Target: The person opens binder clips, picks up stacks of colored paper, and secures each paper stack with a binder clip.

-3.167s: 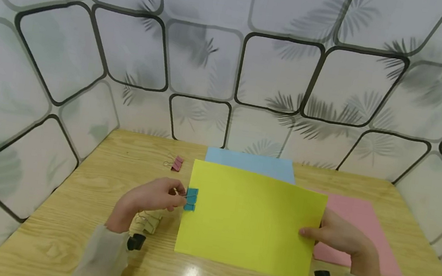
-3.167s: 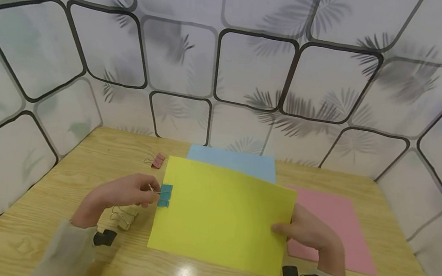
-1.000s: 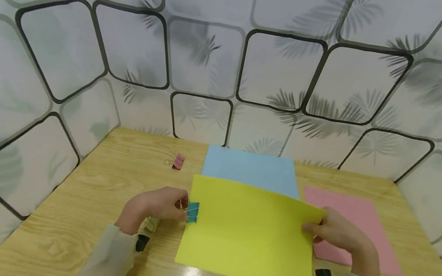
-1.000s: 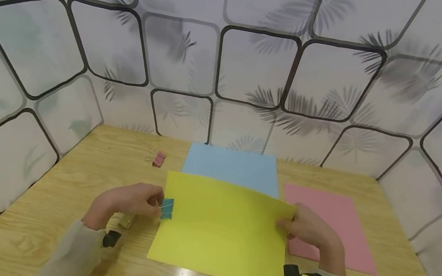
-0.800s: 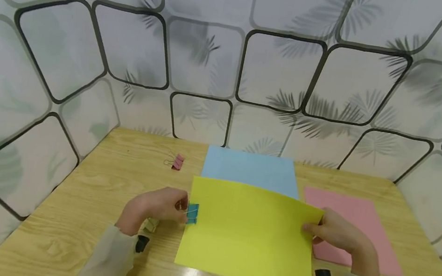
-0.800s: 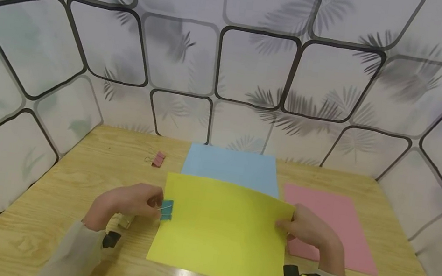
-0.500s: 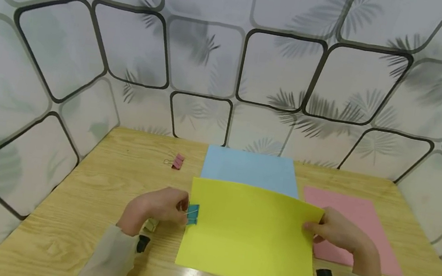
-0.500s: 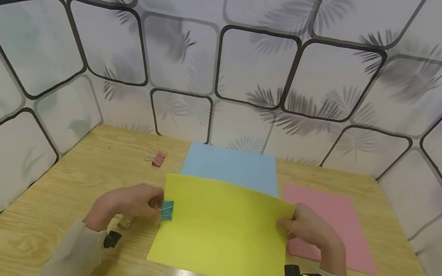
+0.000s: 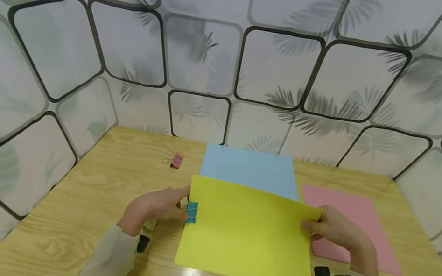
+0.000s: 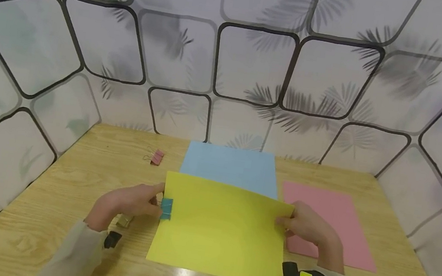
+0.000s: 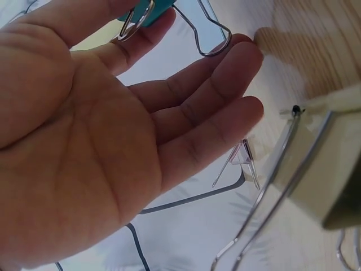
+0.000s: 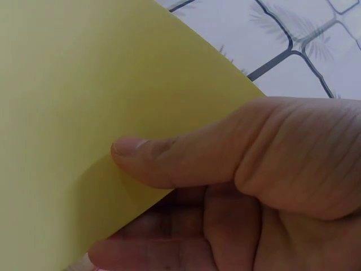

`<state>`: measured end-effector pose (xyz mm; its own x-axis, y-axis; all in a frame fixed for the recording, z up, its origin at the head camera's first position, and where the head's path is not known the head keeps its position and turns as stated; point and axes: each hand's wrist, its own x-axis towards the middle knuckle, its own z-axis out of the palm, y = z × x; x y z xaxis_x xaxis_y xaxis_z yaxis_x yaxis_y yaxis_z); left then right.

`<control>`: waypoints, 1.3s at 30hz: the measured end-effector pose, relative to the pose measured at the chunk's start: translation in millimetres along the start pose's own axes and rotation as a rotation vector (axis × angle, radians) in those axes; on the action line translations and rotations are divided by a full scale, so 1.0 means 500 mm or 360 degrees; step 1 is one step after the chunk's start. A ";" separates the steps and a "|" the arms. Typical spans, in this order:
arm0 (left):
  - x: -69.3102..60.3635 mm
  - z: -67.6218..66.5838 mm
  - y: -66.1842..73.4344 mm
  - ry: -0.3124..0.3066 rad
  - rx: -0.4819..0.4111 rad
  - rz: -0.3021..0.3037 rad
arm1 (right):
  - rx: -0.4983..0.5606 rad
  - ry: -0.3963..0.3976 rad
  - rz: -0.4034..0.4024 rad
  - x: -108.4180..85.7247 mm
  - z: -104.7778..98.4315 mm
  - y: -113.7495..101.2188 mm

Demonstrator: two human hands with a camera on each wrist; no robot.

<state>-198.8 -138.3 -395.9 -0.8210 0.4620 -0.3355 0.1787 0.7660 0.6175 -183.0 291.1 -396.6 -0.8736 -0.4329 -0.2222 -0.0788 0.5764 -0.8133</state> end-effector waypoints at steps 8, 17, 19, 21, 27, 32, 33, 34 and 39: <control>0.010 0.000 0.005 0.0040 0.0147 0.0125 | -0.0054 0.0013 0.0024 0.005 0.003 0.007; 0.015 0.003 0.006 0.0102 0.0147 0.0077 | -0.0075 0.0037 0.0050 0.018 0.011 0.013; 0.016 0.004 0.006 0.0112 0.0117 0.0056 | -0.0081 0.0035 0.0053 0.022 0.013 0.015; 0.016 0.005 0.008 0.0116 0.0102 0.0032 | -0.0092 0.0043 0.0063 0.025 0.016 0.016; 0.013 0.009 0.015 0.0093 0.0094 0.0022 | -0.0153 0.0072 0.0120 0.028 0.021 0.016; 0.011 0.016 0.020 0.0056 0.0065 0.0025 | -0.0238 0.0114 0.0166 0.026 0.026 0.016; 0.011 0.016 0.021 0.0052 0.0062 0.0022 | -0.0252 0.0123 0.0174 0.026 0.028 0.016; 0.010 0.017 0.023 0.0048 0.0059 0.0017 | -0.0264 0.0127 0.0176 0.026 0.028 0.015; 0.008 0.019 0.028 0.0045 0.0073 0.0003 | -0.0262 0.0130 0.0194 0.027 0.031 0.015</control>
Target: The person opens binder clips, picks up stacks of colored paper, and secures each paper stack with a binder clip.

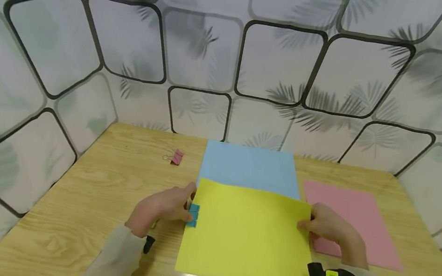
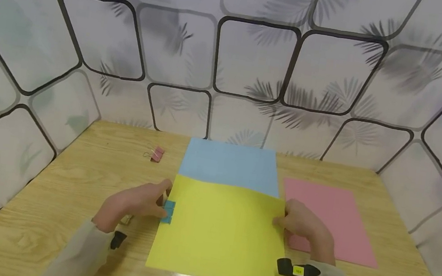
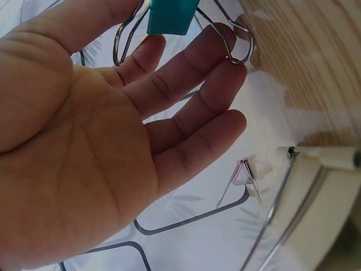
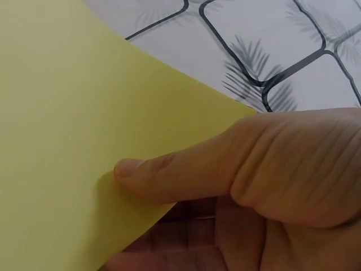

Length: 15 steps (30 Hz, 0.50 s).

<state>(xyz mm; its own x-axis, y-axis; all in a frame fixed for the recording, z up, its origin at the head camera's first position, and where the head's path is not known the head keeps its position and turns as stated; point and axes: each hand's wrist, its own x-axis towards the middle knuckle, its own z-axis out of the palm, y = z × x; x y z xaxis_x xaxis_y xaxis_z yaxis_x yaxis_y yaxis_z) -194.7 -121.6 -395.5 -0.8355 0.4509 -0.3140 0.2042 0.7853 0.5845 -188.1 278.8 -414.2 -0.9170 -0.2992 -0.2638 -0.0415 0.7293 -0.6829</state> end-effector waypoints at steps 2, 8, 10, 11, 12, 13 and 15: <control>0.000 0.001 0.001 -0.0005 0.0005 -0.0006 | -0.0008 0.0001 0.0001 0.002 0.001 0.001; -0.001 0.004 0.003 -0.0018 0.0015 -0.0030 | -0.0051 0.0002 0.0003 0.005 0.007 0.002; -0.001 0.004 0.003 -0.0022 0.0021 -0.0029 | -0.0065 -0.0005 0.0002 0.005 0.010 0.002; -0.001 0.004 0.003 -0.0025 0.0025 -0.0026 | -0.0076 -0.0008 -0.0001 0.005 0.011 0.002; -0.001 0.004 0.003 -0.0028 0.0030 -0.0020 | -0.0086 -0.0011 -0.0001 0.006 0.012 0.001; -0.002 0.004 0.003 -0.0031 0.0034 -0.0014 | -0.0095 -0.0013 -0.0003 0.006 0.012 0.000; -0.003 0.003 0.002 -0.0037 0.0048 0.0000 | -0.0137 -0.0009 -0.0011 0.006 0.013 -0.001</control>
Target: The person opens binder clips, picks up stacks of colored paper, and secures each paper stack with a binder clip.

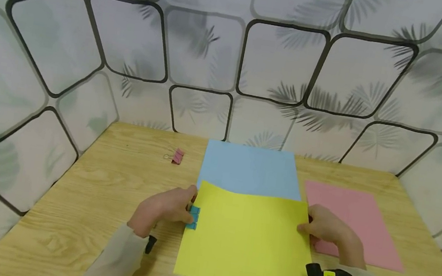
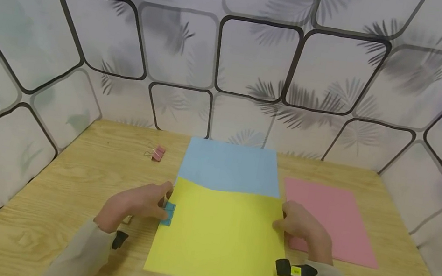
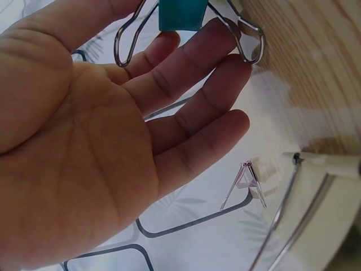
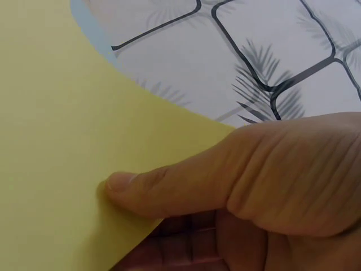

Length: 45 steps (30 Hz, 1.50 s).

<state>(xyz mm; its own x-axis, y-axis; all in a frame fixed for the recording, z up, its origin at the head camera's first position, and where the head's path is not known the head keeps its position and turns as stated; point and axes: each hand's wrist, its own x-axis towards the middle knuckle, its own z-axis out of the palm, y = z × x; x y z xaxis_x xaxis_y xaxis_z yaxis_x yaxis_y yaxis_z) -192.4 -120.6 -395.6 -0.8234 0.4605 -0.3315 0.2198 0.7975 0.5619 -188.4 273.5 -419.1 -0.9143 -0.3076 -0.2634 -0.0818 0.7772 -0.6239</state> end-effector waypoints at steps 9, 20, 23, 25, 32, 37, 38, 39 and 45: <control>-0.001 0.002 0.002 -0.0009 0.0024 0.0005 | -0.0112 0.0012 0.0026 0.001 0.002 -0.005; -0.009 0.005 0.005 -0.0028 0.0003 -0.0023 | -0.0181 0.0011 0.0078 -0.003 0.005 -0.008; -0.008 0.004 0.004 -0.0029 0.0008 -0.0029 | -0.0200 0.0037 0.0088 -0.003 0.003 -0.008; -0.008 0.004 0.004 -0.0029 0.0008 -0.0030 | -0.0208 0.0039 0.0088 -0.002 0.002 -0.008; -0.007 0.005 0.006 -0.0033 0.0003 -0.0030 | -0.0203 0.0039 0.0149 0.001 0.005 -0.009; -0.005 0.010 0.007 -0.0021 -0.0002 -0.0010 | -0.0181 0.0053 0.0180 -0.001 0.006 -0.011; -0.004 0.011 0.007 -0.0019 -0.0005 -0.0011 | -0.0177 0.0058 0.0188 -0.002 0.006 -0.012; -0.003 0.012 0.007 -0.0019 -0.0009 -0.0013 | -0.0173 0.0062 0.0194 -0.002 0.006 -0.013; -0.001 0.014 0.010 -0.0027 0.0023 -0.0087 | -0.0170 0.0083 0.0216 -0.002 0.004 -0.015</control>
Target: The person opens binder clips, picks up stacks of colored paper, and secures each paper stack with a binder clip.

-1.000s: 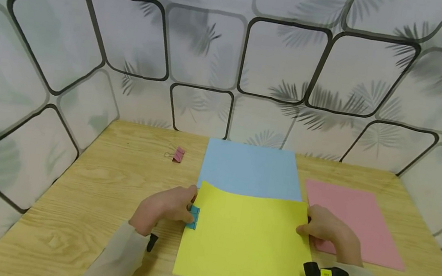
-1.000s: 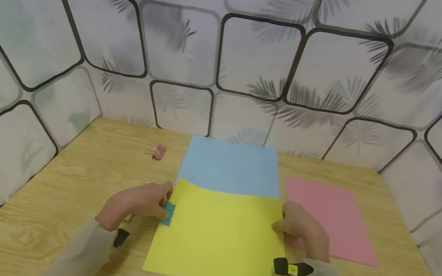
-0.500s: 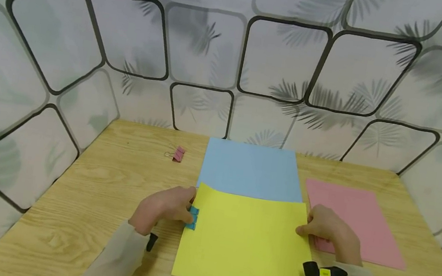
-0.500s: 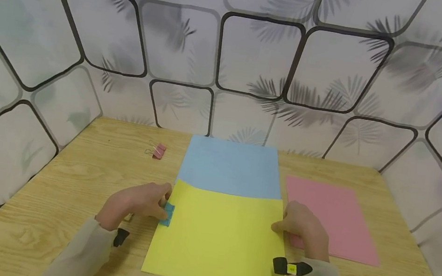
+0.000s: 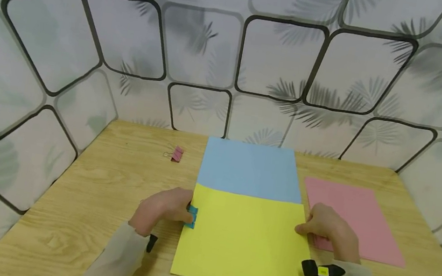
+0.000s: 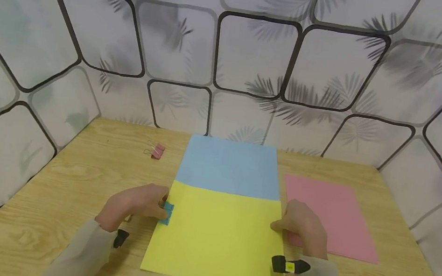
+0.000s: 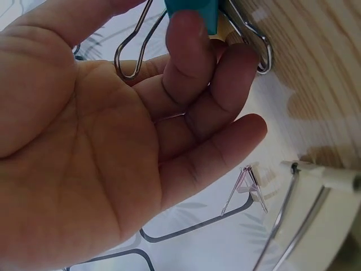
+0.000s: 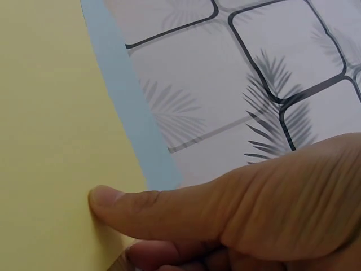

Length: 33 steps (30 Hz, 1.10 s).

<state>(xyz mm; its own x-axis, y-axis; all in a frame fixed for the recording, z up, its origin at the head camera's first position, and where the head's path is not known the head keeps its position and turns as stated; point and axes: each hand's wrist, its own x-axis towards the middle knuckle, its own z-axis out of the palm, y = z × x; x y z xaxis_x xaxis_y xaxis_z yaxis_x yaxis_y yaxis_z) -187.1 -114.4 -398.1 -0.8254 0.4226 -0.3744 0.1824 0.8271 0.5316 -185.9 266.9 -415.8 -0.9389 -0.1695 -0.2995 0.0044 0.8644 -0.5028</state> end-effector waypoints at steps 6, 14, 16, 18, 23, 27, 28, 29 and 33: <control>0.003 -0.002 -0.003 0.0030 0.0066 -0.0033 | 0.0000 0.0004 0.0012 -0.002 -0.005 -0.001; 0.005 -0.002 -0.002 0.0051 0.0125 -0.0063 | -0.0005 -0.0022 0.0032 -0.002 -0.005 -0.001; 0.005 -0.002 -0.002 0.0038 0.0127 -0.0059 | -0.0007 -0.0025 0.0028 -0.001 -0.003 0.001; 0.005 -0.002 -0.001 0.0017 0.0138 -0.0051 | -0.0006 -0.0026 0.0026 -0.001 -0.002 0.001; 0.004 -0.003 0.000 -0.0011 0.0158 -0.0034 | 0.0004 -0.0030 0.0002 -0.001 0.000 0.000; 0.005 -0.001 0.002 -0.0014 0.0184 -0.0028 | -0.0023 -0.0029 -0.0039 -0.001 0.000 -0.002; 0.006 -0.001 0.002 -0.0010 0.0195 -0.0026 | -0.0037 -0.0024 -0.0057 0.000 0.000 -0.002; 0.007 -0.001 0.002 -0.0008 0.0207 -0.0025 | -0.0051 -0.0021 -0.0072 0.000 0.000 -0.002; 0.007 -0.001 0.000 -0.0006 0.0232 -0.0026 | -0.0065 -0.0040 -0.0118 0.001 0.003 -0.004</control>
<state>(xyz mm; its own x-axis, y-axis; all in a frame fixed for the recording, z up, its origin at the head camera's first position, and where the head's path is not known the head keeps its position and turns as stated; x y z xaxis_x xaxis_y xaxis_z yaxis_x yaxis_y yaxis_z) -190.4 -112.9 -399.0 -0.8268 0.4101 -0.3850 0.2451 0.8787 0.4095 -186.0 264.2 -415.9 -0.9272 -0.2453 -0.2829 -0.0797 0.8676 -0.4909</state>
